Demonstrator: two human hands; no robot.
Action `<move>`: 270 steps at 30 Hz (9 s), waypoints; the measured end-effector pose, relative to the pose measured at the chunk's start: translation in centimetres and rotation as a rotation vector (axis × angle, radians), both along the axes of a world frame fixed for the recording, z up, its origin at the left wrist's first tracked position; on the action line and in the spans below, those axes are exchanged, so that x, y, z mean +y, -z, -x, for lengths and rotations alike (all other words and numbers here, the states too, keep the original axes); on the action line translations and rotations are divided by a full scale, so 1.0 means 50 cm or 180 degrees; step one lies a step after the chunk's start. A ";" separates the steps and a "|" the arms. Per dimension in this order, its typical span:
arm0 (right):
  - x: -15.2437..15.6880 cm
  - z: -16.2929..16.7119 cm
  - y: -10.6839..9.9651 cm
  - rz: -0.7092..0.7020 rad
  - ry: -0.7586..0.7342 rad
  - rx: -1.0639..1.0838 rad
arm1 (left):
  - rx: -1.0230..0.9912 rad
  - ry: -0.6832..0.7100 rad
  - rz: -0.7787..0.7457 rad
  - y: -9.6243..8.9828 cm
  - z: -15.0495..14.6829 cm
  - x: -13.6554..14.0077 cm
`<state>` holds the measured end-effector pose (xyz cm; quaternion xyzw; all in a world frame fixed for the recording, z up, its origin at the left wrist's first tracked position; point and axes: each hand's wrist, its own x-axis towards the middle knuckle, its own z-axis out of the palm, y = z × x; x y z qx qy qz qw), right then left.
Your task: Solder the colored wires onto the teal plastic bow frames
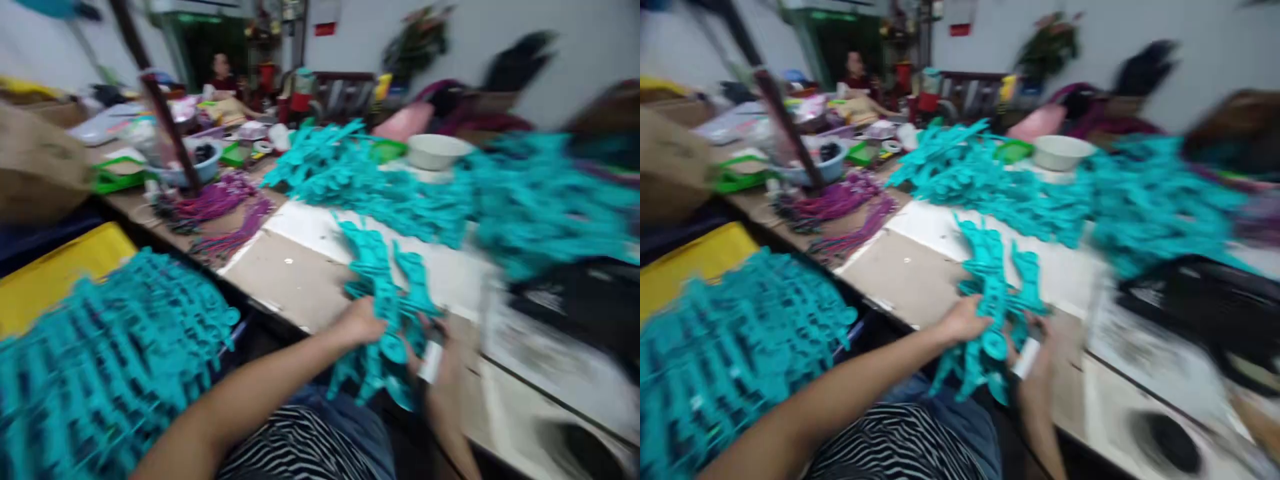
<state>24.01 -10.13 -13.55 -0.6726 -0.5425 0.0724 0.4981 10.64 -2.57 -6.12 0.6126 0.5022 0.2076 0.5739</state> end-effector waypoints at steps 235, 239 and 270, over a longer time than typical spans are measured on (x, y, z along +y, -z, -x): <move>0.186 -0.068 0.029 0.0419 -0.0752 -0.2644 | -0.0359 -0.1616 0.0111 -0.171 0.631 0.455; 0.186 -0.064 0.034 0.0431 -0.0650 -0.2555 | -0.0863 -0.1766 -0.0110 -0.229 0.583 0.507; 0.229 0.122 -0.291 0.0492 -0.2137 0.2107 | -0.1500 0.0553 0.0207 -0.251 0.248 0.232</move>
